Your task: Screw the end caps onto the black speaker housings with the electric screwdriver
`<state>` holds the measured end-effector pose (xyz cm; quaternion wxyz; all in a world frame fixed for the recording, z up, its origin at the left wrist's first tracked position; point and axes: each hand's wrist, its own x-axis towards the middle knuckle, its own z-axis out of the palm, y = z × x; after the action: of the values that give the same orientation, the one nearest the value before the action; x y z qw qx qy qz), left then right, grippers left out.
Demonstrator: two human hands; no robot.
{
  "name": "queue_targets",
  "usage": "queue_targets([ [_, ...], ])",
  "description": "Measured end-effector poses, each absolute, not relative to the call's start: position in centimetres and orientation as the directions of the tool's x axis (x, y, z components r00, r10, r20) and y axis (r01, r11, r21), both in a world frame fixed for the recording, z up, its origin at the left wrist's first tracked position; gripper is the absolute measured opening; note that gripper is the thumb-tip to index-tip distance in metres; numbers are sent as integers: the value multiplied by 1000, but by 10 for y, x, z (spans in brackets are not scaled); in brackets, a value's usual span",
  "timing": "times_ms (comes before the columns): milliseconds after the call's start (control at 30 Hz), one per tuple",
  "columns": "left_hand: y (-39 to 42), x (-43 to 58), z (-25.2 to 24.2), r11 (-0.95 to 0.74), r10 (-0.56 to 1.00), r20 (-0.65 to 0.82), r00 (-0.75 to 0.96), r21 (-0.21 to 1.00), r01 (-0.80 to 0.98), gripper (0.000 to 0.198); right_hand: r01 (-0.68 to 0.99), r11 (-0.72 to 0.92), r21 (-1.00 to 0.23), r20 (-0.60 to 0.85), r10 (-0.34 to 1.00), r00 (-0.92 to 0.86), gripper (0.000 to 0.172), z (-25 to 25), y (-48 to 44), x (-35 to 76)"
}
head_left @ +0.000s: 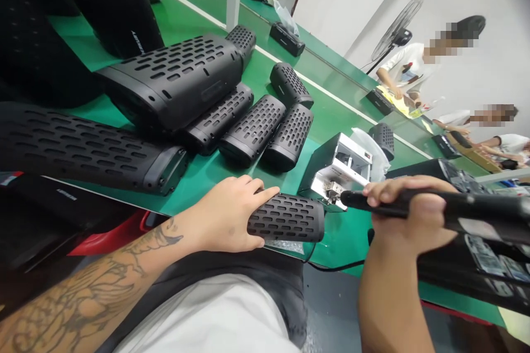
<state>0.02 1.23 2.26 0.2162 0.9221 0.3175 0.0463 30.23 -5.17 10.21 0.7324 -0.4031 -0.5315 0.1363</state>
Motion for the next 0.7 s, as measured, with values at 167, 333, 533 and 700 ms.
queue_targets([
  [167, 11, -1, 18, -701, 614, -12, 789, 450, 553, 97, 260, 601, -756, 651, 648, 395, 27, 76, -34, 327],
  [333, 11, -23, -11, -737, 586, 277, 762, 573, 358, 79, 252, 583, -772, 634, 676, 375, 30, 70, -41, 325],
  [533, 1, -57, -61, -657, 674, 373, 638, 698, 285, 97, 210, 611, -763, 641, 670, 375, 21, 93, -62, 315],
  [700, -6, -54, -91, -614, 705, 368, 606, 744, 263, 123, 30, 577, -816, 561, 778, 283, 26, 125, -100, 253],
])
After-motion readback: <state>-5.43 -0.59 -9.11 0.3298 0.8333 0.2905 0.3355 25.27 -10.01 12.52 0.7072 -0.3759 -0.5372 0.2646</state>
